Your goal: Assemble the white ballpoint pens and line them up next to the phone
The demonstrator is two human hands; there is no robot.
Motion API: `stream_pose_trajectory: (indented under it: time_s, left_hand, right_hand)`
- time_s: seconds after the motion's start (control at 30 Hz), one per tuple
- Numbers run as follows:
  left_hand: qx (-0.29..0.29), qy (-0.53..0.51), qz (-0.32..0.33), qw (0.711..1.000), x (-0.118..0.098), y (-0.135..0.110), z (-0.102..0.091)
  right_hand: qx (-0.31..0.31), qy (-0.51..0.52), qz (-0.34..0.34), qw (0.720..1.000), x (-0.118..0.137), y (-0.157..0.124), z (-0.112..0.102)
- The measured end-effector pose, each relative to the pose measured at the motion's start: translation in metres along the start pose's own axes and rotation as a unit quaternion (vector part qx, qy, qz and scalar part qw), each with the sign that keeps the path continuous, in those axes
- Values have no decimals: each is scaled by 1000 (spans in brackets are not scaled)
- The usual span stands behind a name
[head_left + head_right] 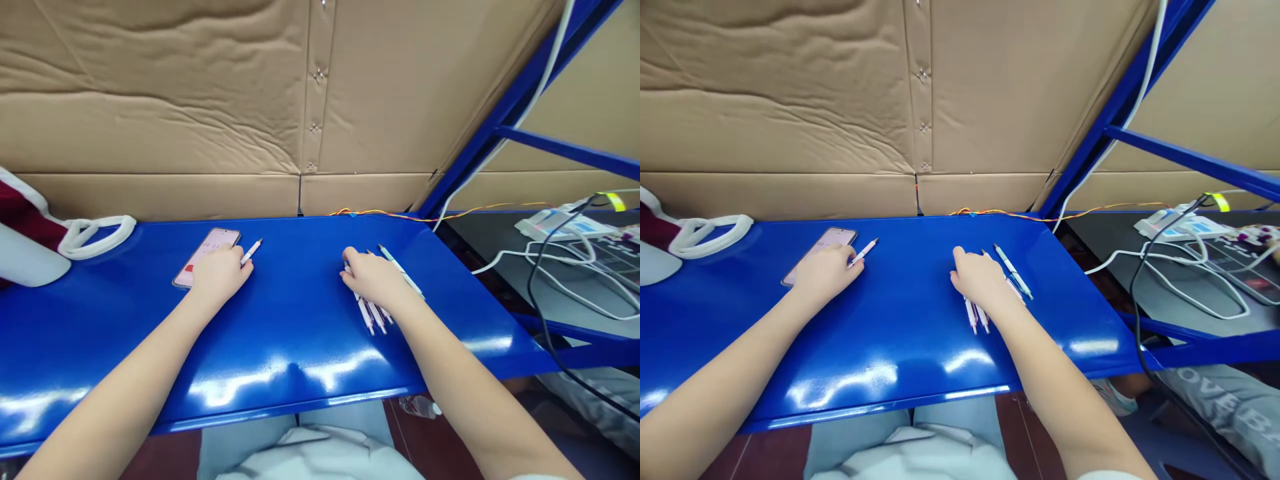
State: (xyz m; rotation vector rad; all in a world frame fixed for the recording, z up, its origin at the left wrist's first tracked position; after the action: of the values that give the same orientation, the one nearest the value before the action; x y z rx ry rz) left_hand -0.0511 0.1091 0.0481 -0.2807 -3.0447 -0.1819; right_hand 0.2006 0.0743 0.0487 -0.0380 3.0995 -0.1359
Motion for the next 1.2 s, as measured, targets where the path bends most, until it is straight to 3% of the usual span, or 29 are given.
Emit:
stream_pose_trajectory:
  time_s: [0.23,0.37,0.47,0.53,0.57,0.7,0.77,0.83,0.93,1.1,1.2]
  left_hand:
    - [26,-2,-44,999,13,2,7]
    - [-17,-8,-10,1000,10,1,-2]
    - [-81,-54,31,995,-8,-10,-18]
    - [-120,-127,88,981,-31,-21,-31]
    - [-108,-166,123,973,-45,-27,-32]
    - [-49,-293,204,933,-84,-43,-29]
    - [-37,-322,217,921,-90,-45,-25]
    - [-38,-324,226,918,-90,-44,-22]
    - [-57,-289,248,923,-88,-44,-21]
    - [-119,-172,303,930,-89,-51,-30]
    - [-131,-132,345,920,-94,-56,-32]
  right_hand:
    - [2,-22,-25,999,15,-5,6]
    - [-12,13,-37,999,13,-2,5]
    - [-37,126,-51,990,12,0,-2]
    - [-53,278,-67,957,14,0,-8]
    - [-54,368,-71,926,15,-1,-10]
    - [-2,642,-74,763,35,-4,2]
    - [44,687,-83,721,53,-8,11]
    - [88,697,-90,706,68,-12,19]
    - [119,674,-88,723,70,-12,26]
    - [102,499,-140,849,61,-9,19]
    - [91,396,-222,886,69,-17,8]
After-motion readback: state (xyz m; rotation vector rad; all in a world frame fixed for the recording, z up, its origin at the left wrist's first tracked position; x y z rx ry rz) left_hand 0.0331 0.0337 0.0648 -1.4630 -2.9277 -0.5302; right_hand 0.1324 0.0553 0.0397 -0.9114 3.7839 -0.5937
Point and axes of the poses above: each hand's wrist, its own y-axis towards the middle knuckle, its own z-axis out of the palm, x = y × z, the point moved 10 cm from there along y, towards the middle knuckle, and after that the axes turned 5 degrees about z, right-handed, at the moved point
